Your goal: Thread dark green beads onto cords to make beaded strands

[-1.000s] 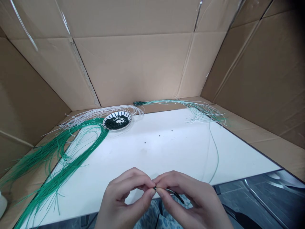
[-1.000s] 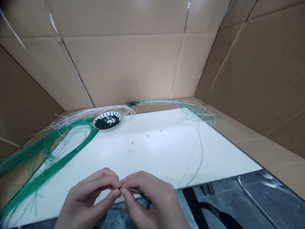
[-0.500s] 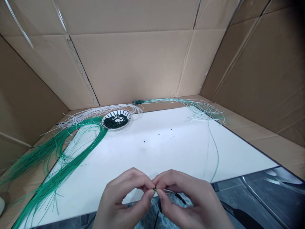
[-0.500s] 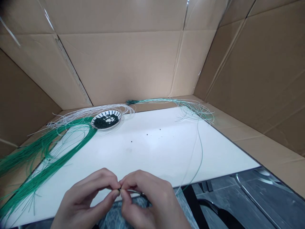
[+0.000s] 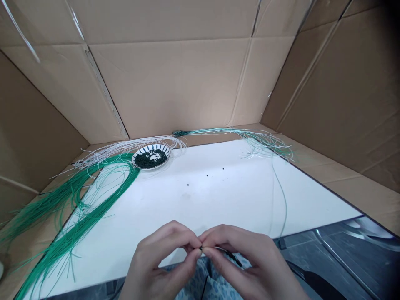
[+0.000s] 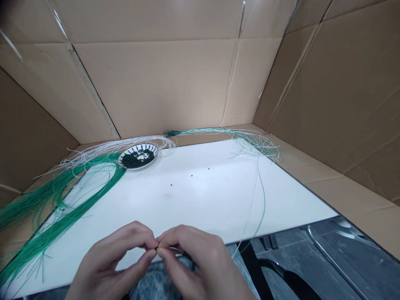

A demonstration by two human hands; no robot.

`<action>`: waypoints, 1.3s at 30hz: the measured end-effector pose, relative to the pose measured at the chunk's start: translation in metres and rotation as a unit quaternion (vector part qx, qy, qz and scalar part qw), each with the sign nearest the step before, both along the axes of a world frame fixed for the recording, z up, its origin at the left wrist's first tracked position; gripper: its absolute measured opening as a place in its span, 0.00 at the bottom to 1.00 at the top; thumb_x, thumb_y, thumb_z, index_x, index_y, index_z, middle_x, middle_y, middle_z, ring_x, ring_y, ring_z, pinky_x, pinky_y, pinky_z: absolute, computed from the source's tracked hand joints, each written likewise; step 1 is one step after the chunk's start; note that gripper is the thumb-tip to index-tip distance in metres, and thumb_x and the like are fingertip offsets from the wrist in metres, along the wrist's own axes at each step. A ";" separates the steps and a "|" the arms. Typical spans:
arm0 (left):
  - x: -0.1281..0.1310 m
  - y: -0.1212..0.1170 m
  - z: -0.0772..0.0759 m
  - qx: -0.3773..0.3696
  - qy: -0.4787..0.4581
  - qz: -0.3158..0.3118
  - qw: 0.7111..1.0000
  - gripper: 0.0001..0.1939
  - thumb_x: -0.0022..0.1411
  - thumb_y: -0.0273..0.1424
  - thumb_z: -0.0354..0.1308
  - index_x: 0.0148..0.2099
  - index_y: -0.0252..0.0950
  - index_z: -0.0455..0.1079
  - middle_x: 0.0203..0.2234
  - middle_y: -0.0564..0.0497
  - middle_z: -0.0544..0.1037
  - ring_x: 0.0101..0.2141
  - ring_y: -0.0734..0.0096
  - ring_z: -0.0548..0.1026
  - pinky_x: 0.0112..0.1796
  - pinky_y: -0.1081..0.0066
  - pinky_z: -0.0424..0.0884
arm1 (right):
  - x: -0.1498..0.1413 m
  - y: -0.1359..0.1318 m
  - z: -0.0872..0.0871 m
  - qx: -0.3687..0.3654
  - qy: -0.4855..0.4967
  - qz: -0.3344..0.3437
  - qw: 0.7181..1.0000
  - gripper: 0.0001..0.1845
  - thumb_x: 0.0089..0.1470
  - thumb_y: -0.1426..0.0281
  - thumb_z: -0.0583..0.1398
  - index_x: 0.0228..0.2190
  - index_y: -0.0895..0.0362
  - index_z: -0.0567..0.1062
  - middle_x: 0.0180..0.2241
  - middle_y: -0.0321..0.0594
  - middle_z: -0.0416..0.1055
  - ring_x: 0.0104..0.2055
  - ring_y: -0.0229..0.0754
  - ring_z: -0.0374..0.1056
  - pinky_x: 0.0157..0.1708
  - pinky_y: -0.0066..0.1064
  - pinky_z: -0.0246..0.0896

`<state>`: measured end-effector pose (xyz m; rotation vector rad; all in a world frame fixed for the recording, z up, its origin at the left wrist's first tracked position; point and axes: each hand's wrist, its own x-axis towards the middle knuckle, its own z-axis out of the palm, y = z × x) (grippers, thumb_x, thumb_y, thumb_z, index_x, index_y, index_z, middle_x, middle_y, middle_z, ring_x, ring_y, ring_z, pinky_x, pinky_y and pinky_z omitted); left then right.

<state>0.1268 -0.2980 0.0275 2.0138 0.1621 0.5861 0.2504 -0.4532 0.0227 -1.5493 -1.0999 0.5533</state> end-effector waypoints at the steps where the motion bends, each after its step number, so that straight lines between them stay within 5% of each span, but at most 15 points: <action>1: 0.001 -0.001 0.000 -0.017 -0.010 0.013 1.000 0.10 0.63 0.20 0.63 0.35 0.41 0.79 0.29 0.54 0.81 0.29 0.74 0.79 0.33 0.81 0.73 | 0.000 0.001 -0.001 0.001 -0.001 -0.005 1.000 0.08 0.65 0.74 0.61 0.39 0.54 0.81 0.38 0.35 0.84 0.39 0.36 0.80 0.42 0.18 0.71; 8: 0.005 -0.012 -0.003 -0.217 -0.018 0.075 0.973 0.06 0.60 0.29 0.69 0.30 0.39 0.82 0.26 0.52 0.78 0.30 0.69 0.75 0.33 0.77 0.72 | -0.001 0.003 0.005 0.015 -0.006 -0.034 0.999 0.08 0.65 0.73 0.61 0.36 0.53 0.81 0.36 0.35 0.82 0.37 0.37 0.79 0.39 0.19 0.71; 21: 0.006 -0.015 -0.001 -0.322 0.001 0.073 0.944 0.09 0.57 0.38 0.74 0.30 0.39 0.83 0.26 0.54 0.75 0.27 0.73 0.71 0.31 0.79 0.71 | -0.004 0.005 0.014 0.015 -0.071 -0.067 0.995 0.09 0.62 0.76 0.60 0.30 0.53 0.75 0.29 0.31 0.74 0.31 0.34 0.71 0.33 0.20 0.65; 27: 0.002 -0.005 -0.004 -0.231 0.026 0.011 0.973 0.05 0.65 0.30 0.67 0.34 0.40 0.81 0.30 0.52 0.78 0.32 0.70 0.75 0.35 0.77 0.73 | -0.005 0.003 0.013 -0.020 -0.082 -0.046 0.995 0.10 0.65 0.76 0.58 0.33 0.53 0.75 0.30 0.32 0.73 0.32 0.35 0.71 0.34 0.22 0.65; 34: -0.003 0.000 -0.001 -0.062 0.030 0.009 0.998 0.08 0.66 0.23 0.61 0.36 0.42 0.76 0.31 0.55 0.79 0.33 0.72 0.77 0.36 0.79 0.72 | -0.010 0.002 0.003 0.033 -0.180 -0.046 0.982 0.11 0.67 0.81 0.56 0.37 0.52 0.69 0.33 0.33 0.71 0.35 0.37 0.70 0.36 0.23 0.66; 39: -0.002 0.001 -0.002 -0.079 0.051 0.004 0.996 0.08 0.67 0.25 0.61 0.36 0.42 0.76 0.31 0.54 0.79 0.33 0.71 0.76 0.36 0.79 0.72 | -0.007 0.001 0.003 -0.007 -0.164 -0.028 0.986 0.10 0.68 0.79 0.56 0.37 0.51 0.70 0.34 0.31 0.71 0.36 0.35 0.71 0.36 0.21 0.66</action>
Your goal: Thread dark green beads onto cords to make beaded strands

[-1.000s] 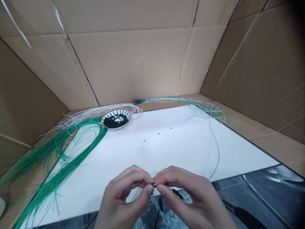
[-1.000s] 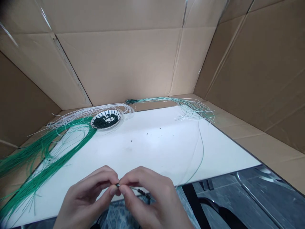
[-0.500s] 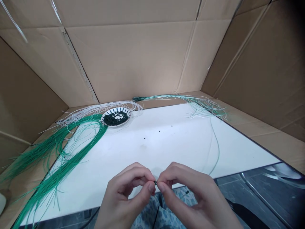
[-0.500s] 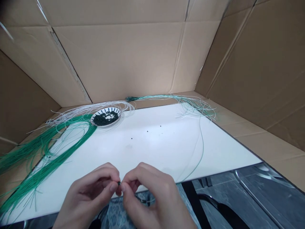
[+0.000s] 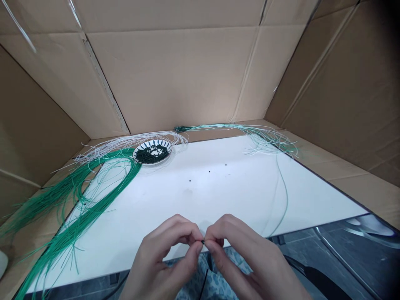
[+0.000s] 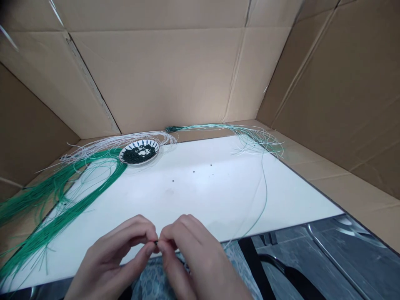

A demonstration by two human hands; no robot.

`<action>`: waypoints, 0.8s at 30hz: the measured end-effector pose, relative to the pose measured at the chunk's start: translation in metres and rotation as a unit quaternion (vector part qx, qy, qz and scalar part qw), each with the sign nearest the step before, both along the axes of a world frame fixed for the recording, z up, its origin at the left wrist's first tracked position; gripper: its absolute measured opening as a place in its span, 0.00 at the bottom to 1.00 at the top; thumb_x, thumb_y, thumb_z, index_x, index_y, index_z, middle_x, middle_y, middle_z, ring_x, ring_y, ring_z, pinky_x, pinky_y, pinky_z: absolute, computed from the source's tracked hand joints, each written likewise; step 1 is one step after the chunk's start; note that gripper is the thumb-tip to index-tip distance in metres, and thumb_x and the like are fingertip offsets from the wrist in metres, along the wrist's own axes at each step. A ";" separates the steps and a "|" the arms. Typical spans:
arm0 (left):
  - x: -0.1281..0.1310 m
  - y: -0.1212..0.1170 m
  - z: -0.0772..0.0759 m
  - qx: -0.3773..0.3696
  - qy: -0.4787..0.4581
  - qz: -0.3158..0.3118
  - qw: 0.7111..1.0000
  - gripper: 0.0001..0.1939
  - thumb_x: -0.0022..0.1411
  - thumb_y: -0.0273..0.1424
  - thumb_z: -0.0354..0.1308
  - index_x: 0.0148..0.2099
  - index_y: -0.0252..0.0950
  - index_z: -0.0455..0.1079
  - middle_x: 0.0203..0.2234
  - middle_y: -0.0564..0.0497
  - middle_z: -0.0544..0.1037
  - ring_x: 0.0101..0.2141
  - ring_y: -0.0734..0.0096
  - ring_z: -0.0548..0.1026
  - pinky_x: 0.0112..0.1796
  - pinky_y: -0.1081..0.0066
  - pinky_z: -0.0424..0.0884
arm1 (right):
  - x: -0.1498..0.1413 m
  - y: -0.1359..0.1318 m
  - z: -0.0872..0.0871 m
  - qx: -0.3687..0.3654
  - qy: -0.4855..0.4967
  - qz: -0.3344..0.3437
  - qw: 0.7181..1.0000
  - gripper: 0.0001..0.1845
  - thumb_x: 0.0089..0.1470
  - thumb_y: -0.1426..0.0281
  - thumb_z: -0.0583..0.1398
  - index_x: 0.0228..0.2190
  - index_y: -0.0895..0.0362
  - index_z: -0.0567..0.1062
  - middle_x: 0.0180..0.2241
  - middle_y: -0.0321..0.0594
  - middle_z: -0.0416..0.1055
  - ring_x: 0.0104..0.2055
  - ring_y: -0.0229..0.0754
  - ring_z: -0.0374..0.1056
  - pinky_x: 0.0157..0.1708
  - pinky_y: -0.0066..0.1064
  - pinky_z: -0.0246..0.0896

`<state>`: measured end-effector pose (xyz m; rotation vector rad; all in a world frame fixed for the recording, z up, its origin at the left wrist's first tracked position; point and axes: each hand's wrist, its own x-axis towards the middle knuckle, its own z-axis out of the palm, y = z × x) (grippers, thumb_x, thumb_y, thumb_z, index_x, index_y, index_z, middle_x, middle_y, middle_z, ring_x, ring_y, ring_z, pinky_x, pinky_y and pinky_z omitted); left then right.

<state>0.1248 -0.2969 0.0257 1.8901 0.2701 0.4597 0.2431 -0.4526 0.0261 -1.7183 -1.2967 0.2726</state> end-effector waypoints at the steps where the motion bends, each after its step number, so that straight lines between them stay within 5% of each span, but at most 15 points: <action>1: 0.000 0.000 -0.001 -0.021 0.001 0.003 1.000 0.08 0.67 0.26 0.61 0.35 0.42 0.77 0.31 0.54 0.78 0.33 0.71 0.76 0.37 0.78 0.72 | 0.001 0.000 0.000 -0.011 0.011 -0.003 1.000 0.09 0.68 0.77 0.56 0.37 0.50 0.70 0.34 0.31 0.71 0.36 0.34 0.71 0.37 0.21 0.66; 11: 0.006 -0.007 -0.002 -0.186 -0.001 0.049 0.981 0.05 0.63 0.31 0.67 0.32 0.40 0.79 0.28 0.54 0.75 0.30 0.72 0.73 0.33 0.78 0.70 | 0.003 0.002 0.003 -0.013 0.086 -0.003 0.996 0.09 0.66 0.76 0.56 0.35 0.51 0.70 0.35 0.31 0.71 0.37 0.34 0.71 0.39 0.21 0.65; 16: 0.005 0.000 -0.003 -0.103 0.030 -0.013 0.994 0.06 0.66 0.30 0.63 0.34 0.40 0.78 0.30 0.53 0.77 0.33 0.69 0.75 0.37 0.76 0.72 | 0.002 0.001 0.008 -0.024 0.083 -0.010 0.996 0.10 0.63 0.79 0.56 0.33 0.51 0.70 0.33 0.31 0.70 0.35 0.35 0.69 0.36 0.22 0.64; 24: 0.004 0.002 -0.008 -0.011 0.104 -0.089 0.991 0.08 0.68 0.26 0.57 0.36 0.41 0.74 0.32 0.54 0.77 0.35 0.69 0.77 0.37 0.76 0.71 | 0.006 0.000 0.018 -0.171 0.113 -0.023 0.979 0.08 0.57 0.76 0.57 0.27 0.53 0.69 0.29 0.32 0.71 0.32 0.39 0.69 0.33 0.27 0.61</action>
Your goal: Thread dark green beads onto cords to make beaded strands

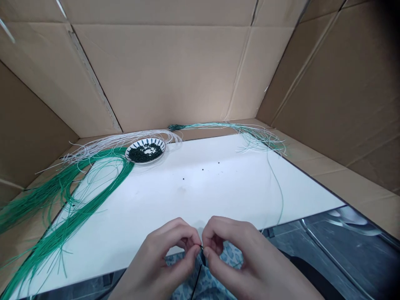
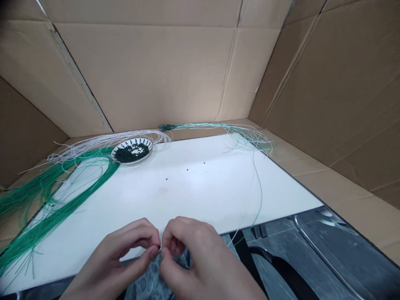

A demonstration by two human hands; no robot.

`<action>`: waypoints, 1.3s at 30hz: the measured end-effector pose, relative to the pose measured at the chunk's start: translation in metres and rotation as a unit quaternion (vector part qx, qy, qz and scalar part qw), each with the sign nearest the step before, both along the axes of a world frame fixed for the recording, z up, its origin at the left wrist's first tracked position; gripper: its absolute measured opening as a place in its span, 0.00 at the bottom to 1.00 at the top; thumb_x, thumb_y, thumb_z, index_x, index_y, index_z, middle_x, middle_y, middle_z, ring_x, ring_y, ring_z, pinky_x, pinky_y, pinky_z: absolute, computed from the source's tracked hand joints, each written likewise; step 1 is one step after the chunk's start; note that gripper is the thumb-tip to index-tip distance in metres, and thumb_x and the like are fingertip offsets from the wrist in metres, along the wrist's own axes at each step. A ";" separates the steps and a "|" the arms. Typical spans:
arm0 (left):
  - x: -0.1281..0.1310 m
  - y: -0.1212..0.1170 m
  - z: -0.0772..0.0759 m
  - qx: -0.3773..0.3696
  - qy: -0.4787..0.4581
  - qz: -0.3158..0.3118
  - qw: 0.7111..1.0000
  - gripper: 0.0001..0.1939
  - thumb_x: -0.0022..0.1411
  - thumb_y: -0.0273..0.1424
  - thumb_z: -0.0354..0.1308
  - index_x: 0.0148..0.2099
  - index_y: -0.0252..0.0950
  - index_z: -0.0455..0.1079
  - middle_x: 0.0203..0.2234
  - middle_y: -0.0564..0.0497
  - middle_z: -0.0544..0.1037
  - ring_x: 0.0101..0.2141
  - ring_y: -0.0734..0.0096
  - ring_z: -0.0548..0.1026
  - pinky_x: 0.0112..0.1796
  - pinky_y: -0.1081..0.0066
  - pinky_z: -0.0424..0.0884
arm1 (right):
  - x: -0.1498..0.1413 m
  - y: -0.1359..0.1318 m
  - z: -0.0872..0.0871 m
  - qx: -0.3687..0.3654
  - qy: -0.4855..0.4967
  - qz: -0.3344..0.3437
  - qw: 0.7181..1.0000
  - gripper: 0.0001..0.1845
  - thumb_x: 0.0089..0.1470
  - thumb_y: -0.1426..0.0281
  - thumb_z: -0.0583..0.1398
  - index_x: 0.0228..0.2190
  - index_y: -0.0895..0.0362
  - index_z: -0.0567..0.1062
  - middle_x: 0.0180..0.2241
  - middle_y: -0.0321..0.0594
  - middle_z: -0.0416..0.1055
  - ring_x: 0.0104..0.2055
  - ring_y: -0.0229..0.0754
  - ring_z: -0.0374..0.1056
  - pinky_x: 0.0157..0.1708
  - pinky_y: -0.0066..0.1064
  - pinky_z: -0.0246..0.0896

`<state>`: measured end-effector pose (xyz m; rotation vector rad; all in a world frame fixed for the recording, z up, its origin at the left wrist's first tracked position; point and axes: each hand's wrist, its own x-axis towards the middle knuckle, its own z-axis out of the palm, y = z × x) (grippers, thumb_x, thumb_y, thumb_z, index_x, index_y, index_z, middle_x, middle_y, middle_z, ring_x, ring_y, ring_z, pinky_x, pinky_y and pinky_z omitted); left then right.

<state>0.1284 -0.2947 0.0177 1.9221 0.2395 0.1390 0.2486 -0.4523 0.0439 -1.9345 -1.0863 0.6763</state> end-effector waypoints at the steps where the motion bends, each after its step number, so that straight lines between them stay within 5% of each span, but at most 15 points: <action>1: 0.001 -0.001 0.000 0.004 0.001 -0.001 1.000 0.08 0.68 0.25 0.57 0.35 0.41 0.74 0.32 0.54 0.77 0.34 0.70 0.77 0.37 0.76 0.71 | 0.000 0.000 0.000 -0.016 0.011 0.001 1.000 0.08 0.58 0.75 0.57 0.27 0.53 0.69 0.28 0.32 0.71 0.32 0.39 0.69 0.33 0.27 0.61; 7: 0.003 -0.001 -0.002 0.000 0.005 -0.008 1.000 0.08 0.68 0.25 0.57 0.36 0.40 0.74 0.33 0.54 0.77 0.35 0.70 0.77 0.38 0.76 0.71 | 0.001 -0.001 -0.005 -0.035 0.045 0.001 0.998 0.07 0.57 0.72 0.57 0.27 0.53 0.69 0.27 0.33 0.72 0.31 0.39 0.68 0.31 0.26 0.60; 17: 0.006 -0.004 -0.002 -0.016 0.012 -0.001 1.000 0.08 0.66 0.24 0.57 0.35 0.39 0.75 0.32 0.53 0.77 0.35 0.68 0.77 0.38 0.74 0.72 | 0.002 0.010 -0.006 0.067 0.068 -0.053 0.994 0.08 0.57 0.63 0.66 0.31 0.54 0.78 0.25 0.34 0.71 0.32 0.41 0.69 0.33 0.27 0.67; 21: 0.009 -0.007 0.000 -0.082 -0.028 0.080 0.993 0.06 0.64 0.27 0.62 0.34 0.39 0.79 0.31 0.52 0.79 0.35 0.68 0.77 0.39 0.73 0.72 | 0.005 0.011 -0.012 0.093 0.112 -0.058 0.988 0.10 0.57 0.62 0.67 0.31 0.54 0.77 0.26 0.35 0.71 0.32 0.41 0.69 0.34 0.28 0.67; 27: 0.016 -0.009 0.001 -0.249 -0.060 0.204 0.945 0.03 0.55 0.29 0.72 0.34 0.38 0.85 0.26 0.53 0.79 0.27 0.71 0.76 0.32 0.75 0.74 | 0.011 0.012 -0.027 0.143 0.243 -0.056 0.958 0.08 0.61 0.65 0.64 0.32 0.54 0.74 0.29 0.32 0.69 0.33 0.38 0.67 0.37 0.27 0.64; 32: 0.019 -0.006 -0.006 -0.286 -0.061 0.151 0.944 0.01 0.55 0.27 0.73 0.32 0.38 0.85 0.24 0.54 0.78 0.26 0.74 0.76 0.30 0.77 0.74 | 0.008 0.013 -0.029 0.170 0.314 -0.087 0.930 0.14 0.60 0.57 0.67 0.36 0.53 0.73 0.32 0.32 0.72 0.35 0.39 0.70 0.36 0.28 0.63; 39: 0.020 -0.008 -0.012 -0.259 -0.077 0.152 0.951 0.05 0.59 0.29 0.70 0.31 0.36 0.84 0.26 0.52 0.77 0.26 0.72 0.75 0.31 0.74 0.74 | 0.005 0.013 -0.025 0.167 0.288 -0.096 0.938 0.11 0.60 0.61 0.67 0.34 0.53 0.74 0.33 0.32 0.72 0.37 0.39 0.71 0.39 0.30 0.65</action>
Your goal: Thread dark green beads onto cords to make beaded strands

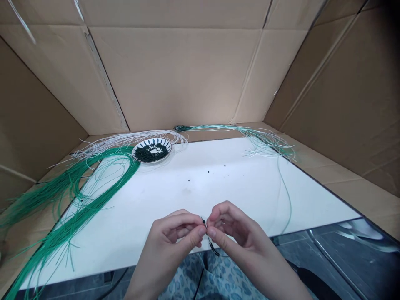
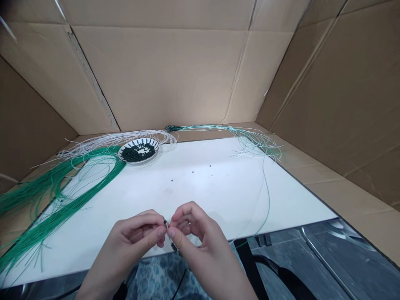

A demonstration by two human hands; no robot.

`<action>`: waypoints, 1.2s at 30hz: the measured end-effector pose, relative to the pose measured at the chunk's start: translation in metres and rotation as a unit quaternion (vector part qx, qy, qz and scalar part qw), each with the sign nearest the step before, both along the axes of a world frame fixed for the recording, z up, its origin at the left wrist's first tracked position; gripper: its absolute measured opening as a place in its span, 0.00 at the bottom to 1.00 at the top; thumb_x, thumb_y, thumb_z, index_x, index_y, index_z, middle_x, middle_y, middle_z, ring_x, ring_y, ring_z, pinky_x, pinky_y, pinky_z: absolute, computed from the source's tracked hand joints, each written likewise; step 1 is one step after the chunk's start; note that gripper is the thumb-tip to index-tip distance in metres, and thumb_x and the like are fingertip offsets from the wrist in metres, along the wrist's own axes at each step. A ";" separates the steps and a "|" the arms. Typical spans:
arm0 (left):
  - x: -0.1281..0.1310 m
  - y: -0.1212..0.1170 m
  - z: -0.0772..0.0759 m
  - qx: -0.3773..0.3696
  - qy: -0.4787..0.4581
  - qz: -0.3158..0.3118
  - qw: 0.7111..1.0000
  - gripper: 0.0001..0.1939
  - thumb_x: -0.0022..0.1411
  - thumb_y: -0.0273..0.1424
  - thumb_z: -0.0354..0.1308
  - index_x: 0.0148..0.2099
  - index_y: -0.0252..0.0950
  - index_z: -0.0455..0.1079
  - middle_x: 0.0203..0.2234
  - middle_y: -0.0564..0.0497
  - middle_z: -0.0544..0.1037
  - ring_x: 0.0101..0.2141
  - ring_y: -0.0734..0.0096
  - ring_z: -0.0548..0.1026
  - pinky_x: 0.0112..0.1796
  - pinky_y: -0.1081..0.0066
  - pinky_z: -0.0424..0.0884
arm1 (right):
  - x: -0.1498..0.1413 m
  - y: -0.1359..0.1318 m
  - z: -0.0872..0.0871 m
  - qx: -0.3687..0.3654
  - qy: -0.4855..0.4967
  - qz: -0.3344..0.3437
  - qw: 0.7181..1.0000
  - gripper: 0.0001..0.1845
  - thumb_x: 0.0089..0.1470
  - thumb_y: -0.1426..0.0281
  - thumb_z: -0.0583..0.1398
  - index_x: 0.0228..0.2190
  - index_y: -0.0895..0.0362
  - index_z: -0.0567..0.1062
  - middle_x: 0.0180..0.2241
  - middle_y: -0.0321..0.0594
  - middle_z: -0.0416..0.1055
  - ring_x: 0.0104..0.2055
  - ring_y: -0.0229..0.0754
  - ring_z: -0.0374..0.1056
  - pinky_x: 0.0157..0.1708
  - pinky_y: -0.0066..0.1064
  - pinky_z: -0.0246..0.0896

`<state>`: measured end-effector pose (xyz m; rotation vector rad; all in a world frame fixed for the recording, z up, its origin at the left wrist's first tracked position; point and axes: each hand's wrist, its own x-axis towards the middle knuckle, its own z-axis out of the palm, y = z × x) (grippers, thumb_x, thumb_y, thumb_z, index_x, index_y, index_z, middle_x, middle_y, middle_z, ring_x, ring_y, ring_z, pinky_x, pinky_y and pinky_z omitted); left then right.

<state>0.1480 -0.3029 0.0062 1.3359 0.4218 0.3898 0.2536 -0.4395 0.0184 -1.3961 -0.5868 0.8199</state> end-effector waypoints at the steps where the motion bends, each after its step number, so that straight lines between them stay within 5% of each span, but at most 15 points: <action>1: 0.000 0.000 0.000 0.005 0.003 -0.001 1.000 0.06 0.59 0.29 0.70 0.30 0.35 0.83 0.26 0.52 0.77 0.26 0.72 0.75 0.31 0.74 0.74 | 0.000 0.000 -0.001 0.000 -0.012 0.001 1.000 0.09 0.60 0.62 0.67 0.34 0.53 0.74 0.33 0.32 0.72 0.37 0.39 0.71 0.39 0.30 0.65; 19: -0.003 0.004 0.004 0.038 0.015 -0.025 0.999 0.06 0.61 0.30 0.69 0.31 0.37 0.84 0.27 0.53 0.77 0.28 0.72 0.75 0.32 0.76 0.73 | -0.008 0.004 0.004 -0.031 -0.120 -0.041 0.991 0.04 0.58 0.68 0.62 0.32 0.53 0.77 0.31 0.34 0.76 0.37 0.41 0.71 0.40 0.30 0.66; 26: -0.002 -0.002 0.012 0.003 0.029 0.050 0.998 0.03 0.55 0.30 0.72 0.30 0.38 0.84 0.25 0.54 0.78 0.26 0.72 0.75 0.31 0.74 0.74 | -0.007 0.002 0.003 -0.038 -0.145 -0.046 0.988 0.04 0.58 0.68 0.61 0.32 0.53 0.77 0.31 0.35 0.76 0.37 0.42 0.72 0.40 0.32 0.66; 36: -0.001 -0.004 0.010 -0.002 -0.001 0.058 0.998 0.02 0.55 0.29 0.72 0.30 0.39 0.85 0.24 0.55 0.77 0.25 0.74 0.75 0.30 0.76 0.73 | -0.009 -0.001 0.006 -0.042 -0.242 -0.032 0.969 0.08 0.61 0.74 0.57 0.33 0.53 0.76 0.32 0.33 0.75 0.36 0.38 0.71 0.39 0.27 0.66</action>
